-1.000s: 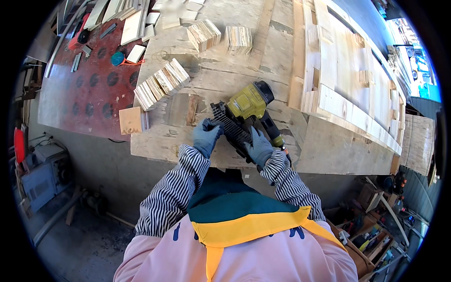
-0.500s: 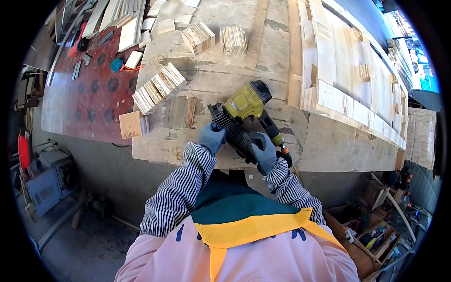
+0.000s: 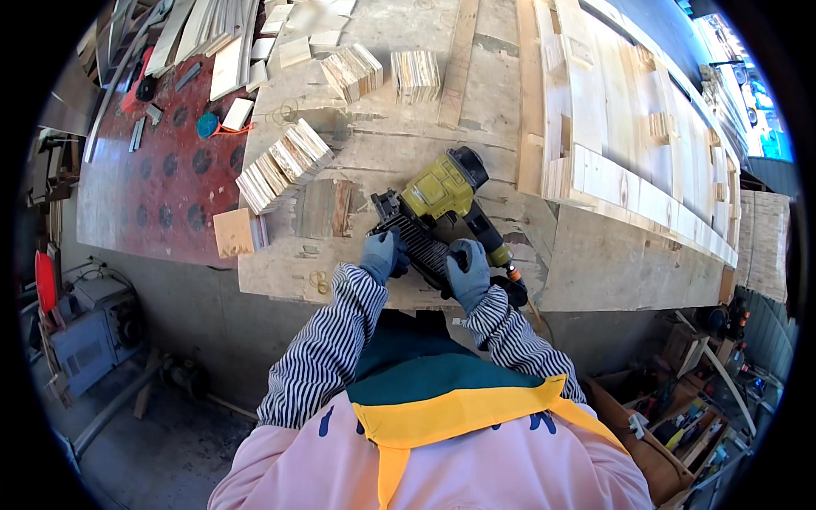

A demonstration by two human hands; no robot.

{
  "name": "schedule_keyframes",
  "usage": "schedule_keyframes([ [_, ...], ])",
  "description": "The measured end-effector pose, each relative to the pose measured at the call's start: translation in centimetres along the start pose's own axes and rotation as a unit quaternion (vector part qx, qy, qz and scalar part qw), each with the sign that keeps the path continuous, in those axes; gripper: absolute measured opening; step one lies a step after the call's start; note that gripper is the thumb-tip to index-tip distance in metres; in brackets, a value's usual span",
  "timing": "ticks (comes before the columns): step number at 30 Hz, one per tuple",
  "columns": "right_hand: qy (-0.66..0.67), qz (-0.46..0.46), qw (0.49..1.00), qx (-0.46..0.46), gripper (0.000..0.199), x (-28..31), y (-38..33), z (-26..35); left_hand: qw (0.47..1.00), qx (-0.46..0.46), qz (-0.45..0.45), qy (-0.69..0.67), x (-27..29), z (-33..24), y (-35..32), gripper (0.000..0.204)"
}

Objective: The person assembles a wooden crate by placing planks and blocks onto a base and securing them with a pneumatic nail gun. The person reloads the nail gun with a strip of nails and continues fastening the crate components.

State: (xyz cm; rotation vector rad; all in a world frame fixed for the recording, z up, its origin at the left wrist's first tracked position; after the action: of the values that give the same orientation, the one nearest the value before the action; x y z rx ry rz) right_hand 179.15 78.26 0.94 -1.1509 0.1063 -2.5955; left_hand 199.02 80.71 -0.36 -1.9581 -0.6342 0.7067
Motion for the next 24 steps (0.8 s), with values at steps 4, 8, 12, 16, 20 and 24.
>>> schedule_keyframes([
  [4,0.027,0.017,0.999,0.002,0.027,0.5,-0.2,0.0,0.995,0.09,-0.005,0.048,-0.2,-0.8,0.4,0.037],
  [8,-0.003,0.014,1.0,0.024,0.028,0.5,-0.4,0.5,0.989,-0.032,-0.02,0.145,0.6,1.2,1.2,0.038],
  [12,-0.071,-0.013,0.993,0.098,0.034,0.1,-0.5,0.1,0.876,-0.166,-0.037,0.451,1.7,1.3,2.4,0.035],
  [16,-0.11,-0.017,0.986,0.128,0.046,-0.5,-0.7,-1.4,0.848,-0.177,-0.012,0.499,1.7,-0.5,0.6,0.039],
  [20,-0.144,0.047,0.978,0.14,0.055,1.7,-0.5,2.3,0.868,-0.205,0.032,0.451,2.8,1.3,0.5,0.04],
  [24,-0.142,0.062,0.972,0.178,0.058,1.1,-0.3,1.6,0.847,-0.213,-0.013,0.487,0.9,0.4,-0.7,0.033],
])
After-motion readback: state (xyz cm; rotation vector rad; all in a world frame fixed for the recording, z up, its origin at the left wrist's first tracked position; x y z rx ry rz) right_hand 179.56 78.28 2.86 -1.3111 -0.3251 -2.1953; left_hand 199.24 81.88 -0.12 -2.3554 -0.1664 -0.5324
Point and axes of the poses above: each hand's wrist, its own y-axis towards the middle knuckle, its own x-axis out of the back of the hand, z = x × y, the point moved 1 cm from there along y, towards the middle knuckle, and after that the axes turned 14 degrees about -y, right-handed, at the moved point
